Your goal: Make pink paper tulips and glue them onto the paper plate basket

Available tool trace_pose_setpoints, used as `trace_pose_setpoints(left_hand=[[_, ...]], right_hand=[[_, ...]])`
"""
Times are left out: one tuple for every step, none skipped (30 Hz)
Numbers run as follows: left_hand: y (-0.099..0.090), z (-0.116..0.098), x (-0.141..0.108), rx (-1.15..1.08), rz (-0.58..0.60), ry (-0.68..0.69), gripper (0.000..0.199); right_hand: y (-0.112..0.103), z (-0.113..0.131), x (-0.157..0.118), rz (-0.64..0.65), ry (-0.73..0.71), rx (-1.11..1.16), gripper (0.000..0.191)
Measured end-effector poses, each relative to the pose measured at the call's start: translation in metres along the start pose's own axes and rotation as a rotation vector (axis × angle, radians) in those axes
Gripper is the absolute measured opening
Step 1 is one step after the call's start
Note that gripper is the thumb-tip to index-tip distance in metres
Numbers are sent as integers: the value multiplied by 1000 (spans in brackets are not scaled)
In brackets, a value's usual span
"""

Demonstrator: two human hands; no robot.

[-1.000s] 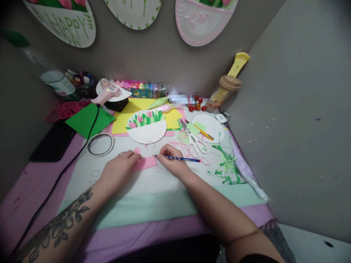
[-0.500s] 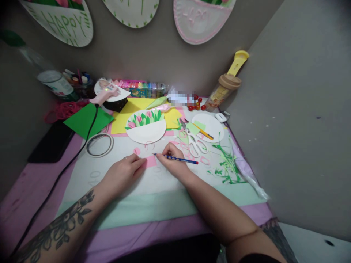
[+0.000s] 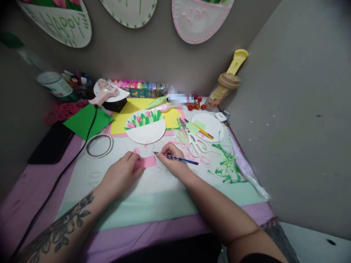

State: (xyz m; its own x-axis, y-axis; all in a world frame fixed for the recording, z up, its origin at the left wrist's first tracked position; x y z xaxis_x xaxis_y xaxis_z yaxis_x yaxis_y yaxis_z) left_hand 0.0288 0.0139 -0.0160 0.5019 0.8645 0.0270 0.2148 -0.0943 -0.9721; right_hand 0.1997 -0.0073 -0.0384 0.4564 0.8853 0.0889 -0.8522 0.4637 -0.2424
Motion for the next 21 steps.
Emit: trace_pose_setpoints(left_hand=[[0,0,0,1,-1,-5,24],[0,0,0,0,-4,-7,24],[0,0,0,-2,-7,-10,24],[0,0,0,-5,-9,-12,24],[0,1,-1,-8,-11,-14,24],[0,1,-1,-11,-12,-16,24],[1,2,-1,-13,-11,-20,24],[1,2,-1,-16,-9,-25,24],[1,2,-2,-20,-9,-31,23],[1,2,-2,-24,-10,-35,23],[1,2,-2,-30,-13,-38,23],[1,2,-2,-37,-17,-39,23],[2,2,-2,-47,-20,-41,23],[2,3,-2,-61,-22,-44,23],[2,4,-1,-79,-25,-50,23],[3,5,-1,-103,-30,-56,23],[3,6,-1,-128,-38,-65,22],[3,7,0,-154,-47,-75,21],[3,9,0,-177,-57,-86,20],[4,10,1,-194,-64,-97,20],[4,12,1,-203,-66,-108,19]], right_hand=[[0,0,0,1,1,1,20],[0,0,0,0,3,0,20],[0,0,0,-2,7,0,20],[0,0,0,-6,12,0,20],[0,0,0,-8,17,1,20],[-1,0,0,-10,20,3,20],[0,1,0,-8,21,5,20],[0,1,0,-6,21,8,20],[0,2,0,-3,19,10,20],[0,3,0,1,15,11,20],[0,3,0,7,13,10,20],[0,4,0,16,11,7,20],[1,5,0,29,11,5,20],[2,5,-1,43,12,5,20],[3,6,-1,58,14,8,20],[3,6,-2,71,16,12,19],[4,7,-2,79,17,19,19],[4,7,-2,82,19,25,18],[3,7,-2,84,21,31,18],[3,6,-2,85,22,35,17],[3,6,-2,84,24,40,17]])
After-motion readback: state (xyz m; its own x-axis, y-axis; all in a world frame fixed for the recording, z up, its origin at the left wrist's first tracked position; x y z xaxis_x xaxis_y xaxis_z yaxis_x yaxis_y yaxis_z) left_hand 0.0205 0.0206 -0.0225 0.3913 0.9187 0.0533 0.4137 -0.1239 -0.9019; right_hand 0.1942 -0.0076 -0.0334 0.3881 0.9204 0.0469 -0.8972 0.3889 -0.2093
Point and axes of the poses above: each hand's wrist, its own x-axis towards the middle knuckle, its own y-axis out of the palm, z = x × y, the point moved 8 cm from there along x, towards the middle knuckle, and after that the axes turned 13 degrees about -z, right-handed, at the moved point
